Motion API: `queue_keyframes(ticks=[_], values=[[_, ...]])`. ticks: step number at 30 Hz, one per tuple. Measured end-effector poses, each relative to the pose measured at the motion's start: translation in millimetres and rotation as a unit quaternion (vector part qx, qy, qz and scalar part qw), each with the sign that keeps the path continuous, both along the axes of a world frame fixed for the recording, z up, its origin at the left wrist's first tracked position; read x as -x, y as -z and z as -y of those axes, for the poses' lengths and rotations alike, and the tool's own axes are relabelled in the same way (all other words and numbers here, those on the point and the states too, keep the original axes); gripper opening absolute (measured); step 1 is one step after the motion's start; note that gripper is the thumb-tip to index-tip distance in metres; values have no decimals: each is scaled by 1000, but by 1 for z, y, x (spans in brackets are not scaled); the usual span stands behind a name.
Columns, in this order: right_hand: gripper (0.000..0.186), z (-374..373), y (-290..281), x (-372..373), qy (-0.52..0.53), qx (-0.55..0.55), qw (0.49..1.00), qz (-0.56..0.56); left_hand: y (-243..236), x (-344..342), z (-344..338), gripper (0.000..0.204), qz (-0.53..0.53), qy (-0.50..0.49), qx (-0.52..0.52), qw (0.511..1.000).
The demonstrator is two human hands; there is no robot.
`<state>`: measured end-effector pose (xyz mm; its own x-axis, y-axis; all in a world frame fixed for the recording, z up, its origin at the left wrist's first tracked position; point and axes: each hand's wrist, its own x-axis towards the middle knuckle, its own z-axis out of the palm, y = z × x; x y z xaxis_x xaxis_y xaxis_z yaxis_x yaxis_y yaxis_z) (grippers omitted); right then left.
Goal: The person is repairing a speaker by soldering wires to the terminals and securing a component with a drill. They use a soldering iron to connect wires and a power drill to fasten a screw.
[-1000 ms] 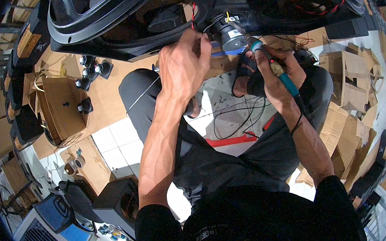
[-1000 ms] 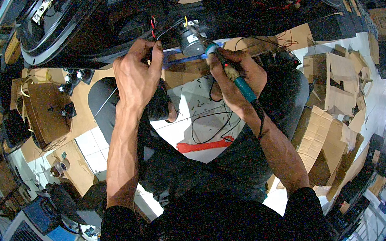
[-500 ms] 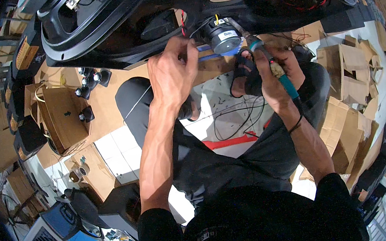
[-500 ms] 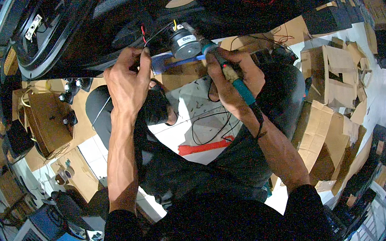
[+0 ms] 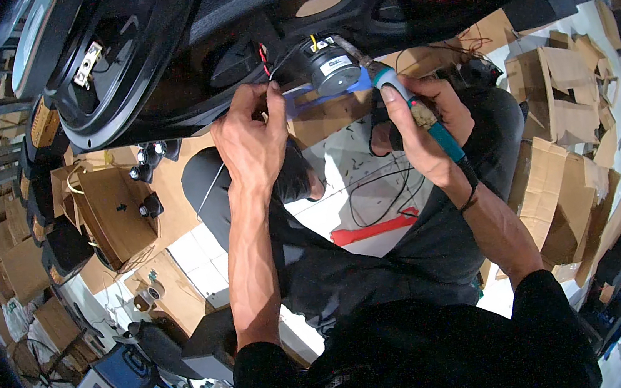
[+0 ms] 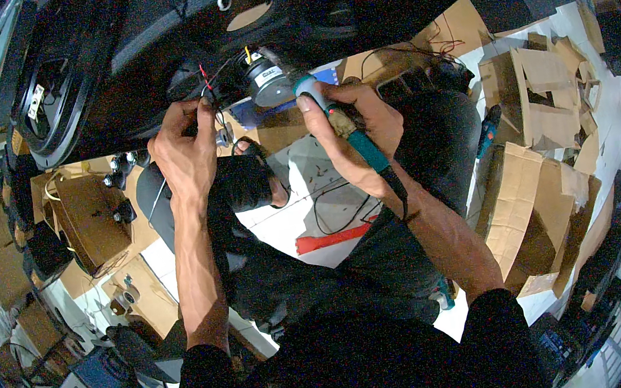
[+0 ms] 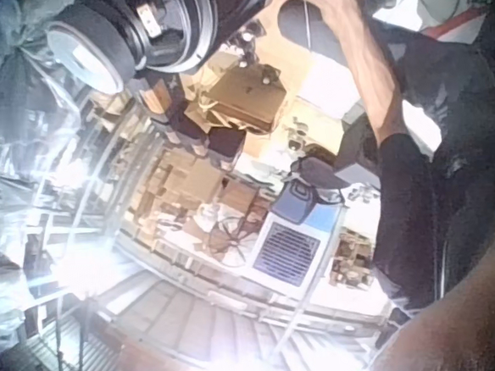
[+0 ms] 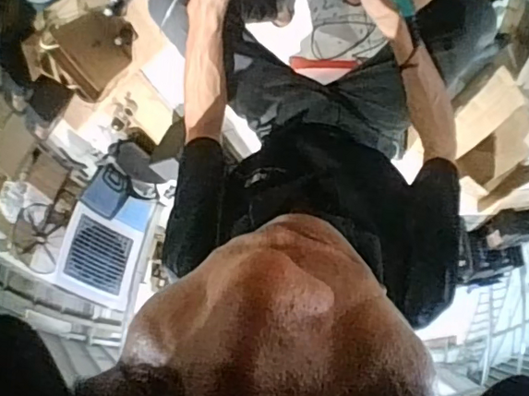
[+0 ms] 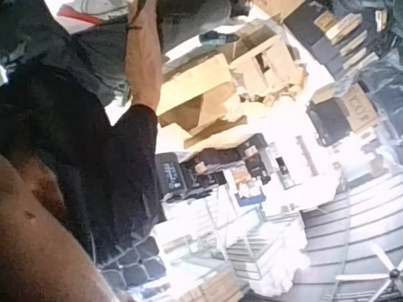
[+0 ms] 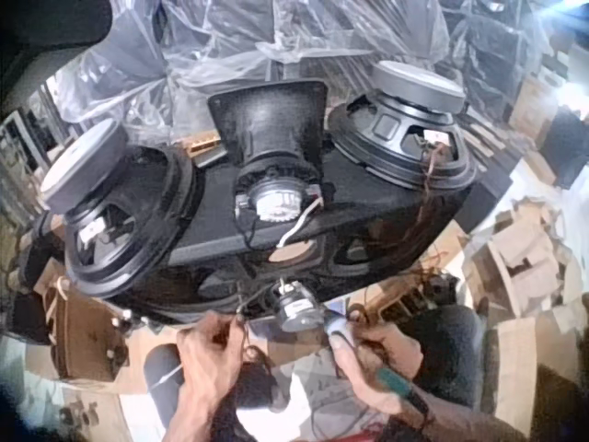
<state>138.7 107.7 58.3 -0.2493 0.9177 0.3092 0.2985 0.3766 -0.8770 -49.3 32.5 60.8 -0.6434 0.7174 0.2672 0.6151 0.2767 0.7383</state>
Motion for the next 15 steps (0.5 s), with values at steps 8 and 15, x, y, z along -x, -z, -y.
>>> queue_keyframes(ticks=[8,15], values=[[26,1,-4,-3,-11,67,997,-33,-7,-3,1,19,33,6,13,999],[22,-1,-11,-11,-39,-1,999,-13,-16,-10,2,19,60,17,51,997]])
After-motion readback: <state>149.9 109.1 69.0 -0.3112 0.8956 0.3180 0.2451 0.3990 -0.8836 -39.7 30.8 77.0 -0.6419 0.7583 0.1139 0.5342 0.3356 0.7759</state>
